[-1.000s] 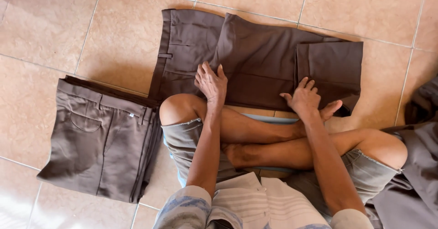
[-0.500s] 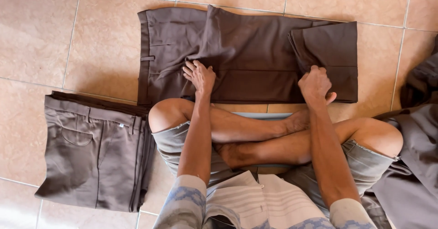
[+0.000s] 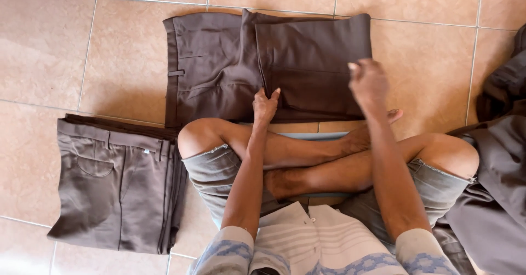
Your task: The person sits cross-legged on a tiled floor and folds brown trousers by hand. They smooth the fabric, fold the legs together, and then fold the garment into a compact rectangle, stacking the finished piece with others.
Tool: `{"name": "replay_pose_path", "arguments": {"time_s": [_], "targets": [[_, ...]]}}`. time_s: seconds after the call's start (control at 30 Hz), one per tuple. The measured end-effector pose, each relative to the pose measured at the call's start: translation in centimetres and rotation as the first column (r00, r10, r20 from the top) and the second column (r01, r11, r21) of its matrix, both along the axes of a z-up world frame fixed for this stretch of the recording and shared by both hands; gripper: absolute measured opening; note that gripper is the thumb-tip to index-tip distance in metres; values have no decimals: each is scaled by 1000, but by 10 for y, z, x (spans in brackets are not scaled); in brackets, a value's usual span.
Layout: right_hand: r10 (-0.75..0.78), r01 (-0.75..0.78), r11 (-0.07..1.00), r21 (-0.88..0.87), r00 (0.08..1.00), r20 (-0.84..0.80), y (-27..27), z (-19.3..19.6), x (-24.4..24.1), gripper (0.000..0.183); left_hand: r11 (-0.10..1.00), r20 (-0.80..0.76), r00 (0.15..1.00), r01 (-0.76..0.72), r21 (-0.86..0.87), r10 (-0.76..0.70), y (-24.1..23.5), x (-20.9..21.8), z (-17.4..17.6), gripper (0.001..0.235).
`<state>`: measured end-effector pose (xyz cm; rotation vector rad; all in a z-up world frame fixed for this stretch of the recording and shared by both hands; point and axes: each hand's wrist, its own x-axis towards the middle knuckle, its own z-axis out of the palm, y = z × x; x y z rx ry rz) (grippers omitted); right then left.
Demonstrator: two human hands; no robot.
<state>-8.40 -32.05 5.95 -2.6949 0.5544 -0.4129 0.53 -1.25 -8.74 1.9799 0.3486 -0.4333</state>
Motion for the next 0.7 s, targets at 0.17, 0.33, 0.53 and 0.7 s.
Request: {"name": "replay_pose_path", "arguments": {"time_s": [0.17,0.33,0.53,0.7], "targets": [[-191,332,874,356,907,-376,-71,-77,-12,71,996,-31,999,-25,-81,22,-8,-36,91,40],[-504,523,822,227,852,-140,-144,-121,-15,32,971,275,961,-49,235,-18,-3,-54,132,41],[-582,701,665,258,702,-410,-120,-37,-36,46,788,105,872,373,491,-478,3,-49,111,93],[-447,569,796,205,782,-434,-125,-52,-35,54,618,-221,847,510,599,-484,20,-2,112,114]]}}
